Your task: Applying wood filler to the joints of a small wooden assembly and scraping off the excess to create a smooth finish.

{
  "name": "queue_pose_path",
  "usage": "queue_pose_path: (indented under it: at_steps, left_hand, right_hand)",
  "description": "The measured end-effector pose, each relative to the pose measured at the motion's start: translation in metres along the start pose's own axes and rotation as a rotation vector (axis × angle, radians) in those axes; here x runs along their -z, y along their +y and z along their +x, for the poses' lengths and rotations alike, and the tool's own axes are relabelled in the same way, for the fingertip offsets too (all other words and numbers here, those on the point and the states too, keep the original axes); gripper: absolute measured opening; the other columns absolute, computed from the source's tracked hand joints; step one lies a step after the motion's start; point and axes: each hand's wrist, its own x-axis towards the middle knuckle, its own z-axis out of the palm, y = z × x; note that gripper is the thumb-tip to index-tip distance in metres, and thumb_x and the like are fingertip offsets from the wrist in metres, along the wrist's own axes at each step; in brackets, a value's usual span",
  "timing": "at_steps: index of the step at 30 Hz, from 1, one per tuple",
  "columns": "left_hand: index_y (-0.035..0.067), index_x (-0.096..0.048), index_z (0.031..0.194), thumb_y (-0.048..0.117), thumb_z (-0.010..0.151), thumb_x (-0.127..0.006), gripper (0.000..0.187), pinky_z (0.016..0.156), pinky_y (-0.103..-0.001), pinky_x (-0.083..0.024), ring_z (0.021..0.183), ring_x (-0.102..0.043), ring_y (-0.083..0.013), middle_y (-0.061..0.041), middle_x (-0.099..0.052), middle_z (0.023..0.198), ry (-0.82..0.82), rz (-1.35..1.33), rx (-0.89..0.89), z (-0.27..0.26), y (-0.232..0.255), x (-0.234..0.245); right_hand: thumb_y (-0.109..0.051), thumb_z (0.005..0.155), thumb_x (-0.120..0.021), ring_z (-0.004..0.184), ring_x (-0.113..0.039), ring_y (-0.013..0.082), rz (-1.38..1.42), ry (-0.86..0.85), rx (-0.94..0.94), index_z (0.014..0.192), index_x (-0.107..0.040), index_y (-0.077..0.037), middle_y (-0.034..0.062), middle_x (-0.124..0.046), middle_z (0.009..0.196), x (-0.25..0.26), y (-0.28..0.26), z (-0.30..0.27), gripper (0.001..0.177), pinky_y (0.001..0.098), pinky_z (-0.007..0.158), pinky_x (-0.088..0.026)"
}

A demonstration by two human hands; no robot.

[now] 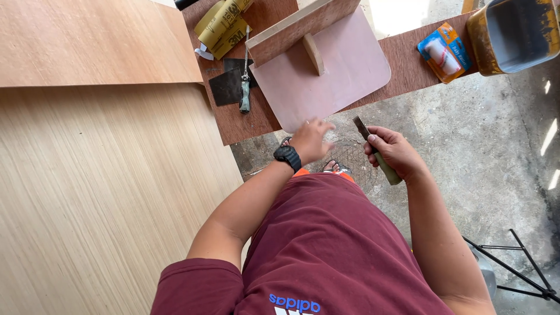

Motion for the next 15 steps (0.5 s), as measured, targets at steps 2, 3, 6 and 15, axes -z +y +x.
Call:
queue_pose_path:
  at_steps: [2,3,6,15]
  left_hand:
    - [0.024,-0.075,0.114,0.046,0.091,-0.079,0.032,0.094,-0.046,-0.058,0.104,-0.072,-0.0312,-0.005,-0.067,0.101,0.228,0.055,-0.036,0.019,-0.019,0.004]
    - [0.019,-0.068,0.133,0.055,0.096,-0.07,0.052,0.106,-0.049,-0.051,0.122,-0.062,-0.0356,-0.01,-0.063,0.124,0.244,0.143,0.116,0.031,-0.025,0.017]
    - [0.008,-0.045,0.163,0.067,0.106,-0.048,0.081,0.128,-0.054,-0.025,0.155,-0.03,-0.0425,-0.018,-0.038,0.165,0.148,0.29,0.329,0.046,-0.022,0.06]
    - [0.007,-0.041,0.168,0.071,0.11,-0.031,0.087,0.135,-0.062,-0.02,0.165,-0.028,-0.0436,-0.021,-0.037,0.175,-0.135,0.487,-0.197,0.022,-0.008,-0.032]
  right_hand:
    - [-0.013,0.113,-0.057,0.06,-0.071,0.0237,-0.002,0.011,0.009,0.147,-0.064,-0.001,0.0153,-0.068,0.08,-0.002,0.001,-0.003,0.037,0.0387,0.047,-0.063]
    - [-0.012,0.113,-0.056,0.059,-0.07,0.0232,0.0,0.007,0.009,0.147,-0.064,-0.001,0.0145,-0.067,0.079,-0.005,-0.001,-0.004,0.036,0.0379,0.047,-0.062]
    - [-0.012,0.113,-0.056,0.059,-0.069,0.0223,-0.001,0.012,-0.008,0.145,-0.065,-0.001,0.0136,-0.066,0.077,-0.017,-0.012,-0.009,0.035,0.0367,0.049,-0.062]
    - [-0.013,0.114,-0.056,0.06,-0.069,0.0209,0.027,0.051,0.01,0.144,-0.065,0.0,0.0128,-0.067,0.079,-0.024,-0.024,-0.008,0.034,0.0358,0.049,-0.063]
